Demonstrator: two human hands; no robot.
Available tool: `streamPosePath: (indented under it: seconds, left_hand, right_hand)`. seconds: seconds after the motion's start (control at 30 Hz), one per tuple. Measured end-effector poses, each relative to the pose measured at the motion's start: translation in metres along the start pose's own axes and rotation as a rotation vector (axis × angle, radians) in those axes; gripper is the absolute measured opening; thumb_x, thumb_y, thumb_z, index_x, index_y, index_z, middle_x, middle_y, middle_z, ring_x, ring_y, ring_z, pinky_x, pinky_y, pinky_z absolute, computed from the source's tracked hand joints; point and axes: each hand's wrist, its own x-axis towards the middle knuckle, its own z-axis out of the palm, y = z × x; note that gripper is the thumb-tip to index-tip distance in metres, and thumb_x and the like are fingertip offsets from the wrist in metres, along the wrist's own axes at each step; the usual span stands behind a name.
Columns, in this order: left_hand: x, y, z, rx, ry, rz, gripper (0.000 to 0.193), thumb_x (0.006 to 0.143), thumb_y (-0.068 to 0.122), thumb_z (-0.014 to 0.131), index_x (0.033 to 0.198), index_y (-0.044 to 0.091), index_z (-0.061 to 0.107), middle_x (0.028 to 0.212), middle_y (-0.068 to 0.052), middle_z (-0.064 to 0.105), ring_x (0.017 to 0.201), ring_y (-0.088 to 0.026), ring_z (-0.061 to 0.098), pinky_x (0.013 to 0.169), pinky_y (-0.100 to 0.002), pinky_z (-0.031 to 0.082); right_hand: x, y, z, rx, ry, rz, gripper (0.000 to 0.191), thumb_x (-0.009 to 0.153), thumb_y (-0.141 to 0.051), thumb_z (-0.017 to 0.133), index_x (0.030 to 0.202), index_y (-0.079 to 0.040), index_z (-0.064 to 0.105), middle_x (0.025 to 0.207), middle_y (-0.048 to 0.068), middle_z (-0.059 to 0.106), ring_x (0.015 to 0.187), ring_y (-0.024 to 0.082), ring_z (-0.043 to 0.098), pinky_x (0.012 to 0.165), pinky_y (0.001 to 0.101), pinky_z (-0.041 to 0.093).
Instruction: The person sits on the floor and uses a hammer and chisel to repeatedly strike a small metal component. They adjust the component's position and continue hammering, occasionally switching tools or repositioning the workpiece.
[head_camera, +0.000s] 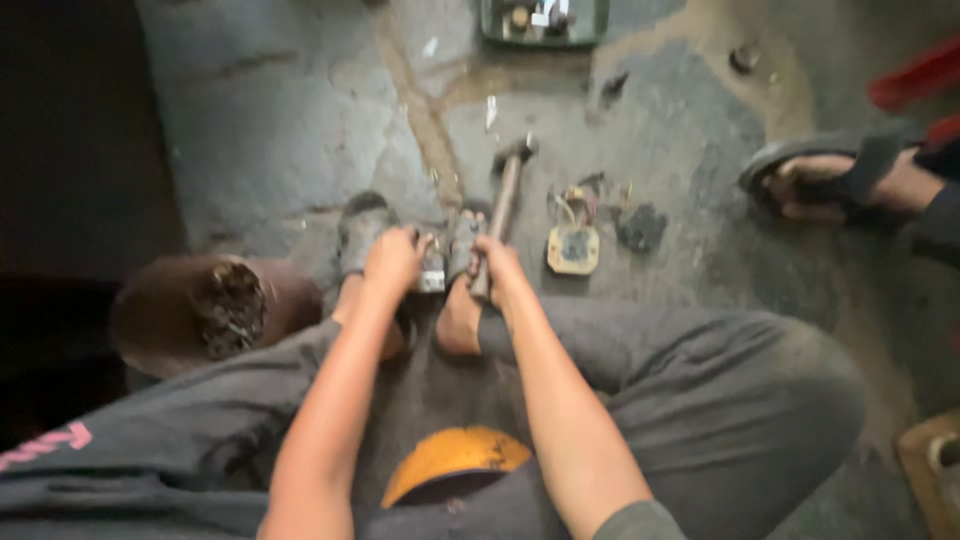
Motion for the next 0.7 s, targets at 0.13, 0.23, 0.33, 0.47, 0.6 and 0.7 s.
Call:
streamPosePath:
  seconds: [0.13, 0.23, 0.33, 0.47, 0.6, 0.7]
  left_hand:
    - [0.003, -0.016, 0.004, -0.113, -0.380, 0.025, 0.043, 0.079, 0.027, 0.075, 0.117, 0.008, 0.067, 0.098, -0.022, 0.073, 0.094, -0.040, 0.074, 0.093, -0.047, 0.053]
    - [-0.007, -0.013, 0.014, 0.054, -0.378, 0.200, 0.089, 0.049, 0.031, 0.095, 0.129, 0.009, 0.065, 0.123, -0.027, 0.059, 0.103, -0.046, 0.063, 0.082, -0.050, 0.055]
    - [-0.027, -0.002, 0.022, 0.446, -0.169, 0.241, 0.035, 0.094, 0.014, 0.066, 0.129, 0.011, 0.065, 0.124, -0.020, 0.062, 0.108, -0.038, 0.063, 0.080, -0.047, 0.056]
    - [-0.035, 0.003, 0.015, 0.317, -0.044, 0.328, 0.036, 0.089, 0.018, 0.064, 0.124, 0.012, 0.068, 0.116, -0.014, 0.065, 0.116, -0.034, 0.060, 0.100, -0.048, 0.048]
    - [-0.020, -0.003, 0.003, 0.389, 0.028, 0.319, 0.028, 0.086, 0.019, 0.066, 0.113, 0.016, 0.073, 0.108, -0.009, 0.068, 0.124, -0.033, 0.056, 0.107, -0.060, 0.037]
    - [-0.011, -0.009, 0.000, 0.336, 0.152, 0.274, 0.024, 0.083, 0.019, 0.070, 0.106, 0.022, 0.077, 0.111, -0.009, 0.069, 0.123, -0.033, 0.055, 0.105, -0.061, 0.034]
  right_hand:
    - [0.001, 0.003, -0.002, -0.023, 0.054, 0.044, 0.016, 0.081, -0.019, 0.068, 0.083, -0.006, 0.058, 0.062, 0.005, 0.054, 0.047, 0.020, 0.052, 0.045, 0.0407, 0.049]
    - [0.001, 0.004, -0.002, 0.000, 0.054, 0.054, 0.016, 0.081, -0.018, 0.068, 0.084, -0.006, 0.057, 0.062, 0.004, 0.053, 0.048, 0.019, 0.052, 0.046, 0.0406, 0.049]
    - [0.000, 0.003, -0.002, -0.022, 0.045, 0.044, 0.018, 0.082, -0.021, 0.066, 0.084, -0.005, 0.059, 0.061, 0.005, 0.053, 0.047, 0.019, 0.052, 0.045, 0.0406, 0.050]
    - [-0.002, 0.000, 0.000, -0.004, 0.050, 0.042, 0.017, 0.084, -0.021, 0.065, 0.085, -0.005, 0.058, 0.062, 0.005, 0.053, 0.047, 0.019, 0.052, 0.044, 0.0405, 0.049]
    - [-0.002, -0.001, 0.001, -0.029, 0.093, 0.068, 0.014, 0.083, -0.018, 0.065, 0.086, -0.006, 0.059, 0.063, 0.003, 0.053, 0.048, 0.017, 0.051, 0.045, 0.0406, 0.049]
    - [-0.001, -0.001, 0.000, -0.007, 0.055, 0.059, 0.017, 0.085, -0.020, 0.065, 0.087, -0.004, 0.058, 0.063, 0.005, 0.053, 0.047, 0.018, 0.051, 0.046, 0.0390, 0.049]
